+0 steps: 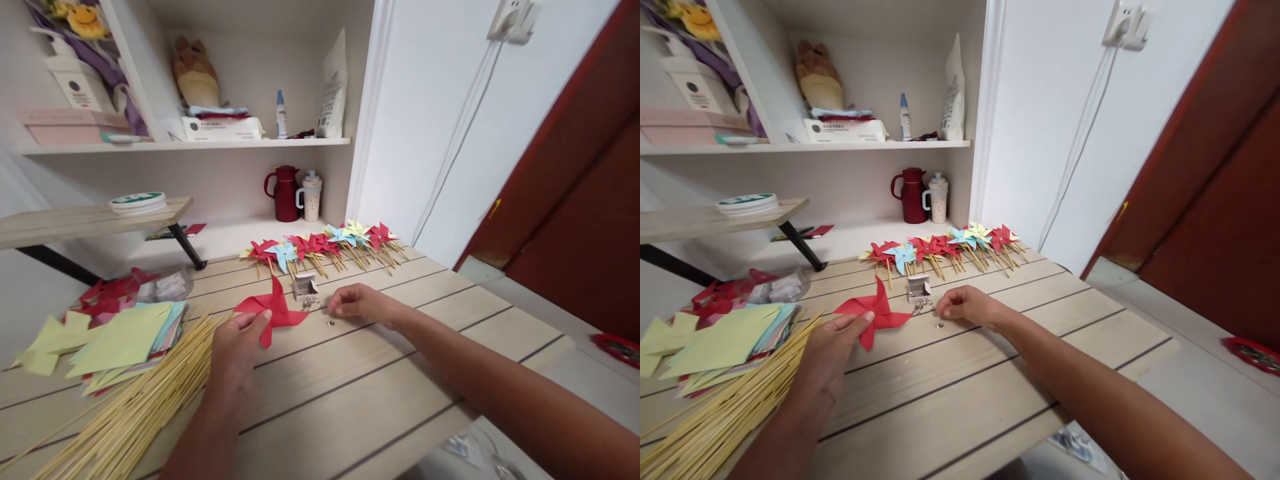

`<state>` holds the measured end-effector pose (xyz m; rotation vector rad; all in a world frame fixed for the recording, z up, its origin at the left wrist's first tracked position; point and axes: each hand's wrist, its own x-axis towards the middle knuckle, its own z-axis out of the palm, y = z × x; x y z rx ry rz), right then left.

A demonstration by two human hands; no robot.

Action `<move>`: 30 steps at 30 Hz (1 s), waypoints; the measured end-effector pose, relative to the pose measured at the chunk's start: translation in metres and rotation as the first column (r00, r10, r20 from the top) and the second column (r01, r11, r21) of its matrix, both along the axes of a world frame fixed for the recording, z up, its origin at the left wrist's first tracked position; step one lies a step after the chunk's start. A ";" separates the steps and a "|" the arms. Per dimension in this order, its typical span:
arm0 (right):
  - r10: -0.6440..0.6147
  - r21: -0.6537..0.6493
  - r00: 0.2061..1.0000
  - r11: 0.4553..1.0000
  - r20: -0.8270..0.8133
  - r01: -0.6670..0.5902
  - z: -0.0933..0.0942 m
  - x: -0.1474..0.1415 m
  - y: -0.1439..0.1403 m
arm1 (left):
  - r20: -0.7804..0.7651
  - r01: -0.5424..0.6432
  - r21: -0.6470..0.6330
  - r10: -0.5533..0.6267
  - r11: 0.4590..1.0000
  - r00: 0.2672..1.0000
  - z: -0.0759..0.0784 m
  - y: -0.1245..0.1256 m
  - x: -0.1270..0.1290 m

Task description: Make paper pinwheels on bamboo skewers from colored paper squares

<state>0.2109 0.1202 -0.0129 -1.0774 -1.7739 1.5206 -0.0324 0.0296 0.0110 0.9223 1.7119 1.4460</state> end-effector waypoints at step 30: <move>0.046 0.401 0.964 0.903 0.260 -0.152 -0.005 0.020 -0.011 | -0.075 0.031 -0.046 -0.034 0.998 0.997 -0.014 -0.001 0.000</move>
